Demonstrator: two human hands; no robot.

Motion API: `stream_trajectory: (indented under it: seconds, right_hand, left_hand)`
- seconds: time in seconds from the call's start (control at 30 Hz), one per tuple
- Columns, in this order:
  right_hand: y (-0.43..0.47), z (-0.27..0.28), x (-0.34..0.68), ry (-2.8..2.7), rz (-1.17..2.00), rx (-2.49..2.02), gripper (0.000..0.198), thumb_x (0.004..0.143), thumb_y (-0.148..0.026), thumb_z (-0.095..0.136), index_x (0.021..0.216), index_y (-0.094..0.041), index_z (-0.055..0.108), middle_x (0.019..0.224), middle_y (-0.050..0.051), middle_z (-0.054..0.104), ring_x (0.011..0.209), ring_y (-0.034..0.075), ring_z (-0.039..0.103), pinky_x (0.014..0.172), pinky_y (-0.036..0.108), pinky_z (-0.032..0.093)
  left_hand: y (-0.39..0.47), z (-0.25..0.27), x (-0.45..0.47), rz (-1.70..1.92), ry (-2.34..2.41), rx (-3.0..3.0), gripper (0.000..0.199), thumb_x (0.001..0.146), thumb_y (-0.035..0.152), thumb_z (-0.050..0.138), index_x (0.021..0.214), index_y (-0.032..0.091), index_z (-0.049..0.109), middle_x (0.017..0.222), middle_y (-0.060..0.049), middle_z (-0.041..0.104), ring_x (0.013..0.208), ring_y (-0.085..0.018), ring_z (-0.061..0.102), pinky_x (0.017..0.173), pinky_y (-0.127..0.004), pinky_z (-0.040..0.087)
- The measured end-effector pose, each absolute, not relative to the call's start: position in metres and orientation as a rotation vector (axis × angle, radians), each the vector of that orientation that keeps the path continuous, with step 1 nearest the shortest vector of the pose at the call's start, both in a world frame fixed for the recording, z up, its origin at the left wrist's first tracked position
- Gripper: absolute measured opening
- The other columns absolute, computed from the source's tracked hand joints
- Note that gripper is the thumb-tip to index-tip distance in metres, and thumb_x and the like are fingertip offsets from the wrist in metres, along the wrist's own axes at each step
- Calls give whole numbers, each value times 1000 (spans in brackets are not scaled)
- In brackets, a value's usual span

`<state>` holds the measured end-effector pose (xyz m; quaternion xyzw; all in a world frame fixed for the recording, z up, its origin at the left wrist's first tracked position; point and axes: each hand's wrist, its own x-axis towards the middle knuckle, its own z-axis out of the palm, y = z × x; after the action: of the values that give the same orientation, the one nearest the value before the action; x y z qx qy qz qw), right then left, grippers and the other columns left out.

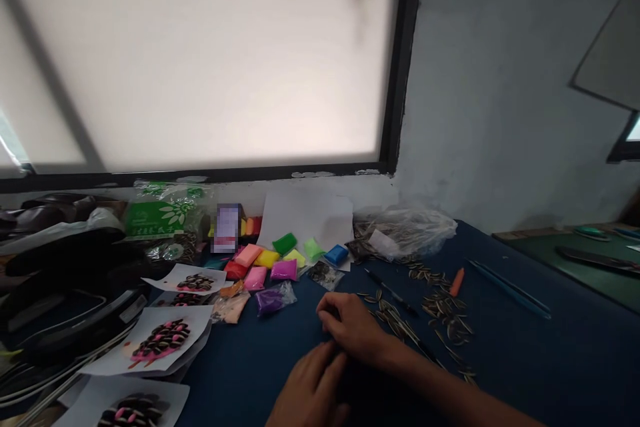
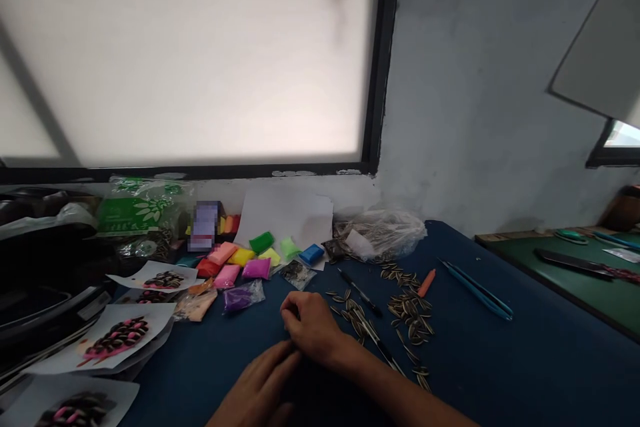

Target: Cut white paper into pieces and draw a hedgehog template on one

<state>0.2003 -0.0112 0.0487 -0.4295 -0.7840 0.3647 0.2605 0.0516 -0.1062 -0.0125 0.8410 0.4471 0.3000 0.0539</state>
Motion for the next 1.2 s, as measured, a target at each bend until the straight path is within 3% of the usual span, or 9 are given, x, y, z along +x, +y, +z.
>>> stream_trajectory:
  seconds: [0.17,0.33,0.43,0.53,0.63,0.73,0.87,1.03,1.2]
  right_hand:
    - [-11,47,200,-2075,1156,-1115,17,90,-20,52,80,-15,65,69,1,64,60,15,59,57,23,42]
    - [-22,57,201,-2098,1407,-988,26,89,-36,60,76,-14,66,69,1,64,60,15,59,55,22,42]
    - [-24,59,200,-2061,1480,-971,17,85,-24,61,72,-14,64,69,-1,62,65,13,59,57,20,42]
    - [-19,54,200,-1983,1536,-1023,15,85,-19,53,71,-16,58,61,-4,55,53,10,52,48,18,38]
    - [-14,48,199,-1911,1583,-1077,15,87,-23,48,75,-17,54,61,-4,55,47,9,52,39,15,34]
    - [-13,46,198,-1861,1591,-1096,16,88,-27,48,76,-18,53,63,-4,55,47,9,54,36,15,33]
    - [-12,46,200,-1810,1567,-1122,20,89,-31,46,75,-18,53,64,-4,55,47,9,54,35,15,33]
    - [-11,41,200,-1786,1537,-1169,22,89,-32,45,73,-19,51,60,-4,54,44,9,51,34,15,32]
    - [-11,40,198,-1807,1464,-1212,22,89,-31,47,71,-19,52,50,-6,48,39,10,47,34,17,32]
  left_hand:
    - [-88,23,40,944,1644,2162,33,101,32,39,123,20,60,108,-12,68,98,-28,66,83,-39,56]
    - [-71,27,38,926,1689,2058,66,78,32,64,139,13,46,129,-18,55,126,-40,48,103,-59,39]
    - [-73,25,40,906,1600,2035,70,77,29,61,143,13,44,131,-18,53,127,-36,48,104,-52,41]
    - [-74,27,35,1009,1470,1803,65,79,32,61,141,20,46,136,-14,52,129,-32,49,100,-43,46]
    - [-69,29,24,1188,1369,1438,58,79,46,66,128,17,58,113,-11,67,107,-31,63,88,-39,51]
    - [-61,27,16,1225,1358,1302,48,74,57,71,98,15,69,81,-6,71,78,-26,68,68,-32,54]
    - [-57,19,15,1279,1358,1132,50,67,62,77,86,16,72,75,-5,73,64,-21,68,51,-24,48]
    - [-59,11,16,1346,1353,1040,47,70,55,79,96,17,73,84,-5,76,68,-20,70,57,-23,51]
    - [-54,1,6,1389,1362,1139,50,65,50,83,100,16,71,91,-8,75,85,-27,71,70,-30,55]
